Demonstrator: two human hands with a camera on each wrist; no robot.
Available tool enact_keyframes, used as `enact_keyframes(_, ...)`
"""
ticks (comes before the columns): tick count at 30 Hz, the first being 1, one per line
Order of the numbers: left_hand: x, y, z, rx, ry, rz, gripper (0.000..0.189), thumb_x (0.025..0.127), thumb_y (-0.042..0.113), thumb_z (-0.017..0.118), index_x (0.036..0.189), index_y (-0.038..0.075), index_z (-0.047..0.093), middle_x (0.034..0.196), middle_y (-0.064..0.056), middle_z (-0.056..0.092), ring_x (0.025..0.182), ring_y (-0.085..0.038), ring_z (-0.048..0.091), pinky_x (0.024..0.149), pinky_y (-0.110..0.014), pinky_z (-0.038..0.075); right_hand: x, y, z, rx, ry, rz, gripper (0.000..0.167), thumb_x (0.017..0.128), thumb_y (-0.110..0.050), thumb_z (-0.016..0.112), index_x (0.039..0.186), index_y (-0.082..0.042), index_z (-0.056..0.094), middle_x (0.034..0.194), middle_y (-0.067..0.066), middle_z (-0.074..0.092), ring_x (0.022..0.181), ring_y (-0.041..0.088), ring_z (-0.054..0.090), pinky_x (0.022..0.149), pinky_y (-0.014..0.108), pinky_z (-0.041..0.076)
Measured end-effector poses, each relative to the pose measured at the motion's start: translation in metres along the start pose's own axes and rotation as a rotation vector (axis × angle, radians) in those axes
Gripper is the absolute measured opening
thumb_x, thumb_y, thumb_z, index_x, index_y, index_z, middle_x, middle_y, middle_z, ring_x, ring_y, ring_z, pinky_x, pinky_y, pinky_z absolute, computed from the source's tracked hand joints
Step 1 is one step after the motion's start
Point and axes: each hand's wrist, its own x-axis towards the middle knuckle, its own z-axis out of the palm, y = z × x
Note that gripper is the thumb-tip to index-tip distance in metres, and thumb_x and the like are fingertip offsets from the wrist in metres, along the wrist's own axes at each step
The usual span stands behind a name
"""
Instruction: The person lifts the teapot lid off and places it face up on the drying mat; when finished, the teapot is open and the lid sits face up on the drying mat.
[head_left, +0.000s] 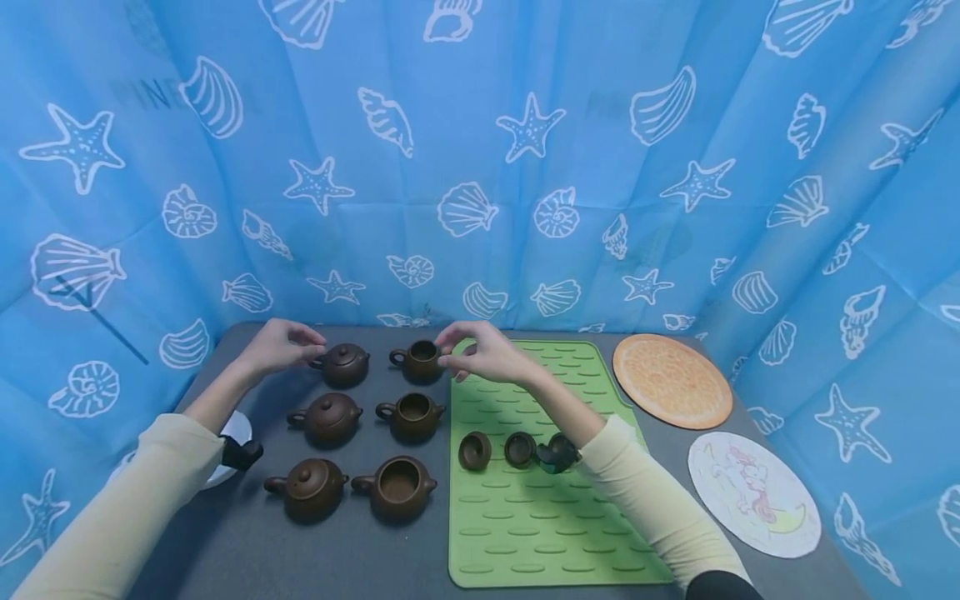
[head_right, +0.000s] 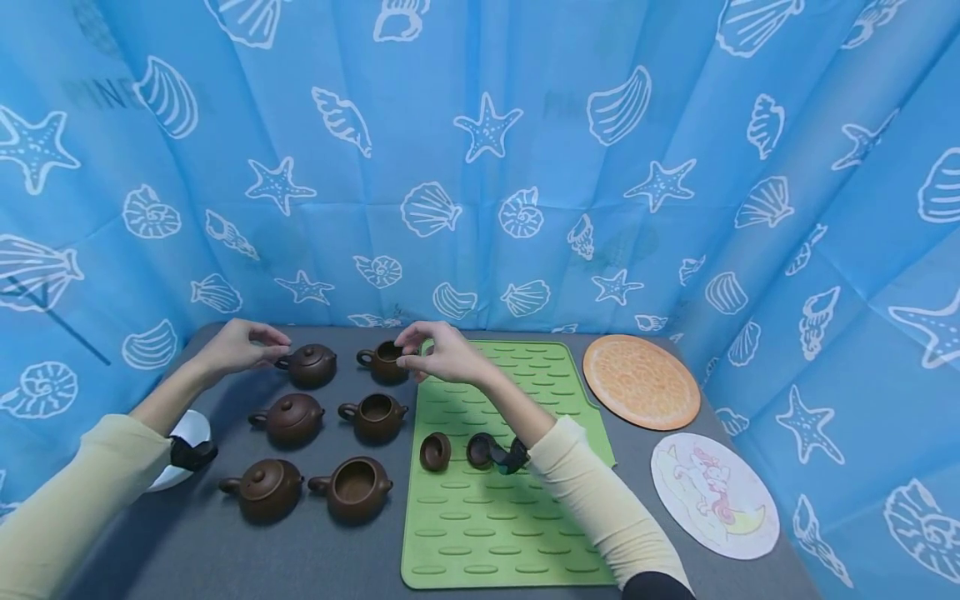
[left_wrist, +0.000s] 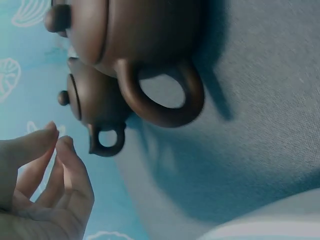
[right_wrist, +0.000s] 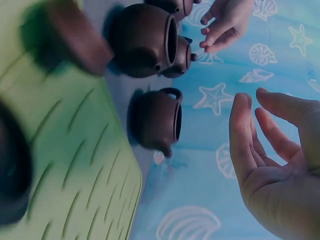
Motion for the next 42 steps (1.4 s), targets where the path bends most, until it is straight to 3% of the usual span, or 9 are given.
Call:
enact_keyframes(9,0.007,-0.009,0.005,0.082,0.042,-0.057,0.024,0.108,0.012,0.066,0.120,-0.007,0.075,0.109,-0.027,0.077,0.092,-0.036,0.077,0.074,-0.037,0.064,0.054,-0.009,0.032,0.086,0.004,0.066,0.026,0.104,0.000,0.068,0.130,0.004,0.068,0.111,0.019,0.071,0.099,0.049,0.077,0.080,0.037,0.070)
enact_keyframes(12,0.009,-0.008,0.005,0.086,0.045,-0.068,0.025,0.108,0.010,0.065,0.121,-0.009,0.074,0.112,-0.028,0.076,0.092,-0.034,0.077,0.075,-0.038,0.065,0.070,-0.009,0.041,0.129,0.004,0.091,0.026,0.104,0.000,0.066,0.130,0.005,0.068,0.114,0.022,0.071,0.105,0.053,0.075,0.087,0.043,0.070)
enact_keyframes(16,0.010,-0.008,0.004,0.084,0.028,-0.082,0.026,0.108,0.010,0.065,0.122,-0.010,0.073,0.115,-0.030,0.075,0.097,-0.037,0.078,0.081,-0.043,0.068,0.088,-0.011,0.051,0.163,0.007,0.129,0.026,0.105,-0.001,0.066,0.130,0.005,0.068,0.119,0.027,0.072,0.096,0.042,0.078,0.098,0.057,0.065)
enact_keyframes(19,0.011,-0.012,0.003,0.080,0.009,-0.089,0.024,0.107,0.011,0.067,0.119,-0.008,0.074,0.111,-0.028,0.077,0.098,-0.039,0.078,0.085,-0.048,0.067,0.100,-0.011,0.060,0.161,0.006,0.146,0.026,0.105,-0.003,0.067,0.130,0.006,0.068,0.120,0.030,0.072,0.099,0.044,0.078,0.092,0.050,0.068)
enact_keyframes(23,0.012,-0.015,0.004,0.074,-0.001,-0.094,0.024,0.107,0.011,0.067,0.117,-0.009,0.074,0.107,-0.028,0.078,0.097,-0.042,0.078,0.086,-0.051,0.067,0.111,-0.010,0.074,0.194,0.012,0.173,0.028,0.105,-0.003,0.068,0.130,0.009,0.067,0.122,0.034,0.072,0.115,0.054,0.072,0.094,0.049,0.068)
enact_keyframes(26,0.013,-0.013,0.005,0.070,0.002,-0.106,0.024,0.107,0.011,0.067,0.117,-0.008,0.075,0.109,-0.028,0.078,0.098,-0.042,0.078,0.085,-0.048,0.067,0.116,-0.011,0.084,0.223,0.031,0.205,0.029,0.104,-0.003,0.069,0.130,0.010,0.067,0.123,0.034,0.071,0.112,0.051,0.073,0.104,0.061,0.061)
enact_keyframes(31,0.016,-0.015,0.006,0.074,0.005,-0.122,0.024,0.107,0.012,0.067,0.118,-0.007,0.076,0.110,-0.028,0.079,0.099,-0.042,0.078,0.083,-0.047,0.067,0.124,-0.008,0.101,0.225,0.039,0.254,0.026,0.106,-0.003,0.067,0.129,0.009,0.068,0.120,0.033,0.074,0.104,0.045,0.076,0.102,0.058,0.063)
enact_keyframes(37,0.016,-0.016,0.009,0.078,-0.008,-0.105,0.024,0.105,0.010,0.069,0.118,-0.008,0.076,0.112,-0.029,0.079,0.101,-0.044,0.078,0.087,-0.051,0.067,0.131,-0.008,0.116,0.238,0.068,0.300,0.029,0.106,-0.002,0.066,0.134,0.008,0.066,0.114,0.033,0.074,0.084,0.031,0.075,0.098,0.056,0.064)
enact_keyframes(42,0.014,-0.016,0.008,0.078,-0.005,-0.102,0.023,0.105,0.011,0.070,0.118,-0.007,0.077,0.115,-0.029,0.078,0.102,-0.044,0.078,0.087,-0.050,0.068,0.134,-0.010,0.122,0.247,0.087,0.331,0.030,0.107,-0.002,0.064,0.136,0.006,0.066,0.115,0.031,0.074,0.081,0.027,0.074,0.098,0.055,0.065)
